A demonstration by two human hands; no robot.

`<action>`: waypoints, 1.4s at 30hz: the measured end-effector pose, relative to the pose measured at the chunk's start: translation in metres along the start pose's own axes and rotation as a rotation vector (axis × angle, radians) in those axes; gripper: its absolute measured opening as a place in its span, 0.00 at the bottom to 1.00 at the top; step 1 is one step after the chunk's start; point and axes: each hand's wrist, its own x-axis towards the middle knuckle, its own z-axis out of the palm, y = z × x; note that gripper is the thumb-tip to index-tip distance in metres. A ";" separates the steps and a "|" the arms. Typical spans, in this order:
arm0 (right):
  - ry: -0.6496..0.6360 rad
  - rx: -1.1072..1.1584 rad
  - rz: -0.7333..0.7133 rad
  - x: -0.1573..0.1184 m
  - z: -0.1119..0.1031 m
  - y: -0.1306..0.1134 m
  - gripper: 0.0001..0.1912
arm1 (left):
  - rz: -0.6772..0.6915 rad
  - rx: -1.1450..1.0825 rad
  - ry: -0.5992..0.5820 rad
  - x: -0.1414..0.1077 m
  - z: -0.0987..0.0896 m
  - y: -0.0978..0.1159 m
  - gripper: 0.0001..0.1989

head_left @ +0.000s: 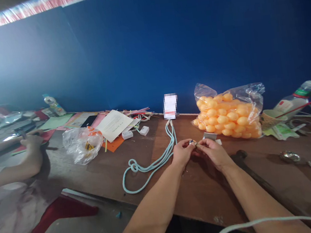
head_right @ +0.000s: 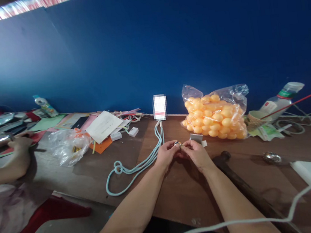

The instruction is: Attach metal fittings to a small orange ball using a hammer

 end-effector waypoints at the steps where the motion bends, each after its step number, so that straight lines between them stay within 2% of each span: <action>1: 0.009 0.015 0.003 0.000 0.000 0.000 0.19 | -0.002 0.006 -0.011 -0.001 0.000 0.002 0.17; 9: -0.015 0.044 0.102 -0.001 -0.001 -0.003 0.18 | -0.042 -0.061 -0.082 -0.005 0.002 0.007 0.15; 25: -0.074 0.190 0.099 -0.007 0.001 -0.013 0.15 | -0.071 -0.205 -0.120 -0.006 -0.001 0.013 0.19; 34: -0.028 0.075 0.064 -0.005 0.005 -0.007 0.15 | -0.055 -0.156 -0.132 -0.006 -0.002 0.011 0.18; 42: -0.045 0.024 0.044 0.000 0.003 0.001 0.16 | -0.077 -0.182 -0.126 -0.002 -0.002 0.004 0.17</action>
